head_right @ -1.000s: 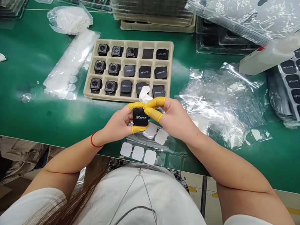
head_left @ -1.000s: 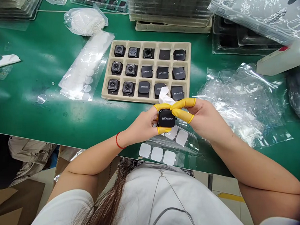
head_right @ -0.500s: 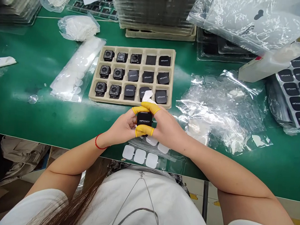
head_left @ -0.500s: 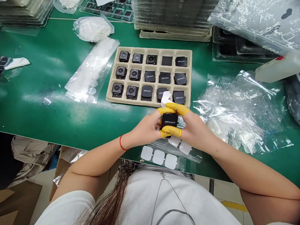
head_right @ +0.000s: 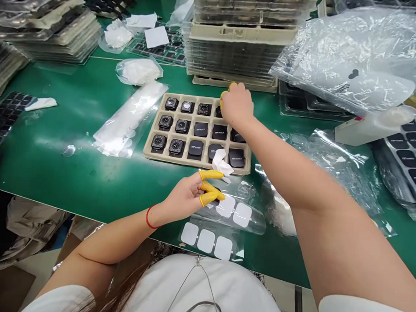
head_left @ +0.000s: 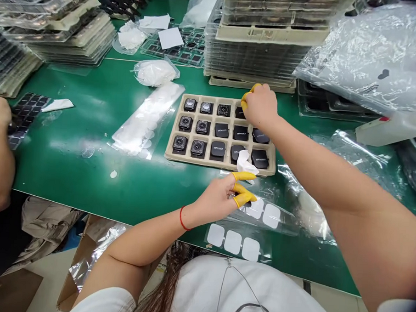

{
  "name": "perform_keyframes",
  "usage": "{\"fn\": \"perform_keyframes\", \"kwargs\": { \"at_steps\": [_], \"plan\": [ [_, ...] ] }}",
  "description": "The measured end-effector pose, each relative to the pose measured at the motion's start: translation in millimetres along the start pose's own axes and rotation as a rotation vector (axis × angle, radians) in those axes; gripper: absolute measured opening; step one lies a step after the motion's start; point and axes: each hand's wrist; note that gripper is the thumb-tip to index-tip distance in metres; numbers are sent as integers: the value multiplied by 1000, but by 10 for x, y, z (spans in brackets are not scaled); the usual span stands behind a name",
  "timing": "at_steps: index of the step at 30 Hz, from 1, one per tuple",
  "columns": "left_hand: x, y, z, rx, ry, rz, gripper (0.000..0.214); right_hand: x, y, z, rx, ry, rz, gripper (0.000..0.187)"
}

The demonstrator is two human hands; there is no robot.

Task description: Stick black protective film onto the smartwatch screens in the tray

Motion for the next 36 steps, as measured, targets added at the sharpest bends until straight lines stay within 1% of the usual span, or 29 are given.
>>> {"fn": "perform_keyframes", "kwargs": {
  "at_steps": [2, 4, 6, 7, 9, 11, 14, 16, 18, 19, 21, 22, 23, 24, 26, 28, 29, 30, 31, 33, 34, 35, 36],
  "plan": [
    [-8, 11, -2, -17, -12, 4, 40, -65, -69, 99, -22, -6, -72, 21],
    [-34, 14, 0, -10, 2, 18, 38, -136, -110, 186, -91, -19, -132, 23],
    [-69, 6, 4, 41, 54, 49, 38, -187, -123, 249, -144, -50, -144, 25],
    [-85, -2, 5, 81, 89, 64, 39, -200, -114, 262, -150, -77, -138, 25],
    [-103, -25, 0, 150, 150, 74, 43, -210, -54, 236, -137, -128, -140, 22],
    [-98, -55, -16, 185, 195, 52, 45, -219, 76, 125, -118, -117, -180, 24],
    [-70, -103, -59, 224, 271, 34, 52, -274, 446, -182, -35, -102, -255, 34],
    [-58, -131, -88, 234, 324, 35, 64, -328, 813, -416, -1, -198, -314, 35],
    [-60, -145, -102, 195, 349, 39, 75, -360, 1236, -605, -61, -328, -422, 23],
    [-67, -144, -99, 164, 340, 36, 77, -357, 1446, -670, -105, -383, -487, 19],
    [-89, -131, -76, 103, 256, 22, 71, -310, 1813, -734, -176, -441, -579, 22],
    [-103, -120, -59, 81, 187, 20, 66, -269, 1954, -741, -199, -469, -588, 25],
    [-116, -109, -39, 66, 112, 21, 63, -220, 2061, -738, -209, -510, -568, 27],
    [-129, -99, -20, 49, 38, 27, 63, -171, 2133, -727, -208, -568, -513, 25],
    [-152, -87, 13, 17, -88, 49, 69, -87, 2189, -698, -203, -689, -316, 17],
    [-172, -88, 36, 5, -187, 60, 76, -57, 2177, -669, -240, -725, -109, 20],
    [-181, -92, 45, 4, -229, 60, 79, -68, 2169, -657, -272, -707, -52, 23],
    [-190, -96, 53, 8, -261, 59, 81, -97, 2170, -646, -289, -676, -38, 24],
    [-197, -101, 59, 14, -277, 57, 82, -137, 2185, -639, -273, -638, -64, 22],
    [-208, -108, 69, 14, -252, 59, 79, -210, 2257, -637, -139, -551, -204, 13],
    [-209, -109, 73, 11, -220, 60, 74, -216, 2306, -642, -61, -513, -282, 13],
    [-207, -107, 75, 11, -181, 56, 68, -182, 2352, -650, 2, -485, -334, 14],
    [-201, -103, 75, 13, -140, 45, 63, -99, 2388, -660, 44, -464, -336, 15]
  ]
}}
Point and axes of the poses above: each hand's wrist, its own y-axis away from the middle knuckle, its own z-axis out of the palm, x = y × z
